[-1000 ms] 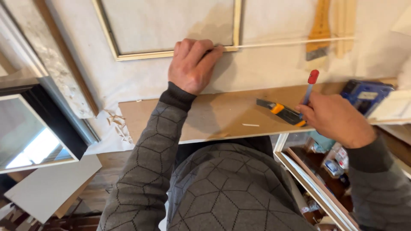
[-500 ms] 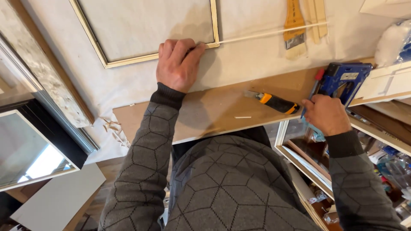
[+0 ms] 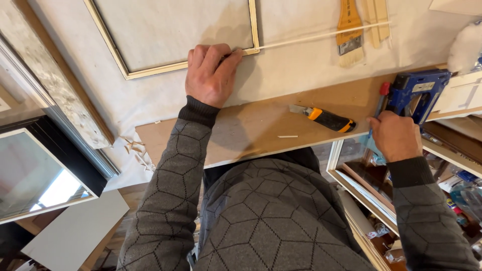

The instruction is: Measuring, marking, and cutting thin strips to fit as decorative elements or spacers inside a picture frame.

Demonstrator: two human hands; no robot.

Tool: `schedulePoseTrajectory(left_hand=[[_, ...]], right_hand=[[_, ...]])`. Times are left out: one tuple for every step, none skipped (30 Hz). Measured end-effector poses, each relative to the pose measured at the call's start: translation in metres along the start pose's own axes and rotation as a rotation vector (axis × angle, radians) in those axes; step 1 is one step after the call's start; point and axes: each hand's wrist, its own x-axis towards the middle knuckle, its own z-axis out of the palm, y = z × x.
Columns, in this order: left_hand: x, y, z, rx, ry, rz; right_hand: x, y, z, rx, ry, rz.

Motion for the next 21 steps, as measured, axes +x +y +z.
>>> schedulePoseTrajectory(left_hand=[[0.0,0.001,0.001,-0.004,-0.003,0.001],[-0.001,0.001,0.001,-0.004,0.006,0.007],[0.0,0.0,0.002,0.002,0.02,0.014],[0.001,0.0,0.002,0.003,0.022,0.018],[0.001,-0.001,0.001,0.0,0.011,0.01],[0.0,-0.001,0.0,-0.002,0.0,0.002],[0.0,0.0,-0.001,-0.002,-0.003,-0.001],[-0.001,0.001,-0.001,-0.001,0.006,0.0],[0.001,0.001,0.0,-0.002,0.019,0.004],[0.001,0.001,0.0,-0.004,0.018,0.006],[0.001,0.001,0.001,0.001,0.011,0.005],[0.002,0.0,0.001,0.006,0.004,0.005],[0.001,0.0,0.0,0.008,0.001,0.0],[0.0,0.0,0.0,0.004,0.007,0.004],[0.0,0.0,0.0,0.0,0.015,0.011],[0.0,0.0,0.0,0.002,0.016,0.01],[0.0,0.0,0.001,-0.001,0.016,0.007],[-0.001,0.0,0.001,-0.003,0.015,0.004],[0.0,-0.001,0.001,-0.002,0.018,0.005],[0.0,-0.001,0.002,0.004,0.013,0.006],[-0.001,-0.001,0.002,0.009,0.006,0.005]], right_hand=[[-0.004,-0.004,-0.008,0.0,-0.003,0.005],[-0.009,-0.008,-0.015,0.027,0.008,0.044],[-0.009,-0.013,-0.023,0.055,0.025,0.079],[-0.01,-0.01,-0.024,0.057,0.028,0.08],[-0.01,-0.009,-0.024,0.087,0.113,0.093],[-0.011,-0.007,-0.024,0.117,0.199,0.107],[-0.01,0.001,-0.02,0.118,0.194,0.106],[-0.008,0.008,-0.015,0.161,0.26,0.095],[-0.006,0.016,-0.011,0.202,0.33,0.088],[-0.004,0.023,-0.004,0.202,0.331,0.09],[0.0,0.03,0.003,0.25,0.328,0.088],[0.004,0.037,0.01,0.298,0.325,0.086],[0.004,0.037,0.01,0.298,0.32,0.083],[0.003,0.036,0.011,0.325,0.317,0.092],[0.003,0.035,0.012,0.353,0.317,0.101],[0.003,0.032,0.01,0.353,0.317,0.099],[0.003,0.03,0.008,0.368,0.308,0.113],[0.002,0.027,0.006,0.383,0.299,0.127],[0.003,0.026,0.006,0.384,0.302,0.125],[0.003,0.026,0.006,0.414,0.299,0.126],[0.002,0.025,0.006,0.445,0.293,0.128]])
